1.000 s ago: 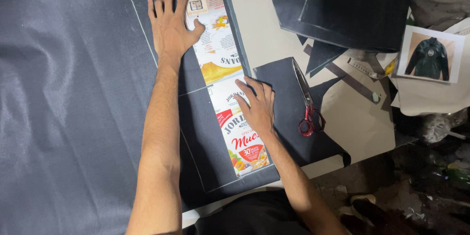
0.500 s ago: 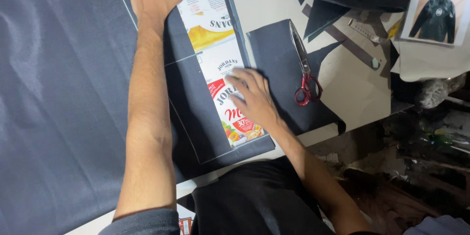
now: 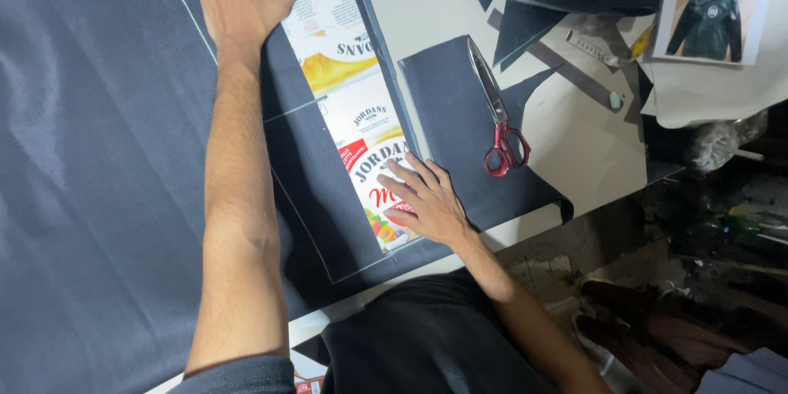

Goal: The person cuts a large piece of dark fabric using shears, following chalk lines and a cereal box template placed on the fabric. The person repeatedly repositions the fabric and template, then cuts along the marked outlines to produce separate fabric pieces.

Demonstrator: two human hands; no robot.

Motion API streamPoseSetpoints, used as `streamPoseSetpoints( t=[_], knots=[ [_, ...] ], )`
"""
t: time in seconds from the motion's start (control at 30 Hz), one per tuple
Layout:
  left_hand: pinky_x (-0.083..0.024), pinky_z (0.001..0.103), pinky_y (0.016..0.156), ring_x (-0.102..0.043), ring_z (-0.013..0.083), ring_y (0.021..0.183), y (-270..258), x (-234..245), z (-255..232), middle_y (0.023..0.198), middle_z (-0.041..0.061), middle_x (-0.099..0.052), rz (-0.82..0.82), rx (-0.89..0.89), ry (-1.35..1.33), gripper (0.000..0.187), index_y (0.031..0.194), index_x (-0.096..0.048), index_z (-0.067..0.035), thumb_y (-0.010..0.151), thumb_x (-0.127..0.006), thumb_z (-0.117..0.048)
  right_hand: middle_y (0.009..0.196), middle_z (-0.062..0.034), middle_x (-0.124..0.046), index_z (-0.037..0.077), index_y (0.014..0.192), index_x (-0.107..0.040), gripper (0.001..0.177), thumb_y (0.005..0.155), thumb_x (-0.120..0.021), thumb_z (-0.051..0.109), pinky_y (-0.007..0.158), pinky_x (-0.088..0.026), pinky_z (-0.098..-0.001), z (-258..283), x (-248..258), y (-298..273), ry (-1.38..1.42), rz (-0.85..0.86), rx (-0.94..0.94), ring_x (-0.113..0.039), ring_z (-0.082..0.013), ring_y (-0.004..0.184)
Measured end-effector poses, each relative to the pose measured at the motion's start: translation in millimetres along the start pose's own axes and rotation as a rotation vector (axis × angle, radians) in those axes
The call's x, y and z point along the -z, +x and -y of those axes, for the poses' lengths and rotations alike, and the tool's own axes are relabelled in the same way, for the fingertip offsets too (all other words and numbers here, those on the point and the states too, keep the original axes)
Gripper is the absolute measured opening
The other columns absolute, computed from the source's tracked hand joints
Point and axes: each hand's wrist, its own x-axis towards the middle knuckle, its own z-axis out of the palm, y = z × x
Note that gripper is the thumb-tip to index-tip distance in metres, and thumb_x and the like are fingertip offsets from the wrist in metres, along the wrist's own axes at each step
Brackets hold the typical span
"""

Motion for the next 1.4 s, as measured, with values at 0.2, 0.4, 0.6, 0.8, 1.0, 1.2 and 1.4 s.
streamPoseSetpoints(
  t=[0.2,0.4,0.6,0.8,1.0,1.2,1.4],
  knots=[
    [-0.018,0.061,0.120,-0.037,0.0414,0.140,2,1,-1,0.141,0.021,-0.050,0.060,0.010,0.027,0.068,0.141,-0.058,-0.010,0.079,-0.067,-0.036,0.155,-0.0041,-0.050,0.024,0.147,-0.056,0.062,0.092,-0.068,0.051,0.122,-0.019,-0.0489,-5,-7,-2,-0.016,-0.002,0.013,-0.033,-0.0284,0.149],
    [-0.014,0.061,0.122,-0.034,0.0413,0.143,1,2,-2,0.146,0.021,-0.047,0.053,0.002,0.036,0.073,0.146,-0.055,-0.012,0.079,-0.065,-0.038,0.154,-0.0035,-0.051,0.023,0.146,-0.057,0.063,0.091,-0.069,0.052,0.122,-0.020,-0.0488,-6,-8,-4,-0.005,-0.009,0.016,-0.034,-0.0278,0.149],
    [-0.012,0.061,0.124,-0.033,0.0354,0.145,7,13,-11,0.146,0.016,-0.047,0.152,0.099,-0.015,0.075,0.153,-0.053,-0.013,0.086,-0.069,-0.041,0.153,-0.0030,-0.052,0.024,0.145,-0.058,0.061,0.090,-0.070,0.050,0.121,-0.020,-0.0487,-2,-2,-1,0.005,-0.008,0.011,-0.035,-0.0276,0.149],
    [-0.011,0.060,0.125,-0.030,0.0343,0.148,9,16,-14,0.151,0.011,-0.046,0.124,0.084,-0.019,0.073,0.153,-0.053,-0.014,0.087,-0.070,-0.040,0.154,-0.0037,-0.051,0.024,0.144,-0.058,0.062,0.089,-0.070,0.050,0.120,-0.020,-0.0487,-3,-3,0,0.016,-0.011,0.008,-0.033,-0.0278,0.149],
    [-0.010,0.063,0.123,-0.028,0.0355,0.149,8,10,-13,0.155,0.011,-0.044,0.127,0.071,-0.013,0.075,0.154,-0.052,-0.011,0.085,-0.067,-0.037,0.153,-0.0035,-0.051,0.023,0.142,-0.059,0.062,0.087,-0.072,0.049,0.119,-0.021,-0.0493,-2,-3,2,0.023,-0.002,0.000,-0.034,-0.0281,0.148],
    [-0.011,0.068,0.122,-0.027,0.0384,0.152,12,8,-9,0.157,0.015,-0.046,0.183,-0.013,0.013,0.076,0.153,-0.050,-0.001,0.088,-0.064,-0.037,0.152,-0.0033,-0.051,0.023,0.141,-0.060,0.058,0.089,-0.073,0.045,0.120,-0.022,-0.0489,4,7,3,0.048,-0.052,0.009,-0.036,-0.0278,0.148],
    [-0.012,0.069,0.121,-0.030,0.0386,0.149,41,23,-5,0.154,0.023,-0.043,0.423,-0.004,0.055,0.102,0.148,-0.048,0.007,0.076,-0.075,-0.061,0.151,-0.0040,-0.051,0.022,0.139,-0.061,0.059,0.085,-0.076,0.041,0.118,-0.025,-0.0498,13,24,9,0.117,-0.031,-0.036,-0.037,-0.0291,0.146]
  ],
)
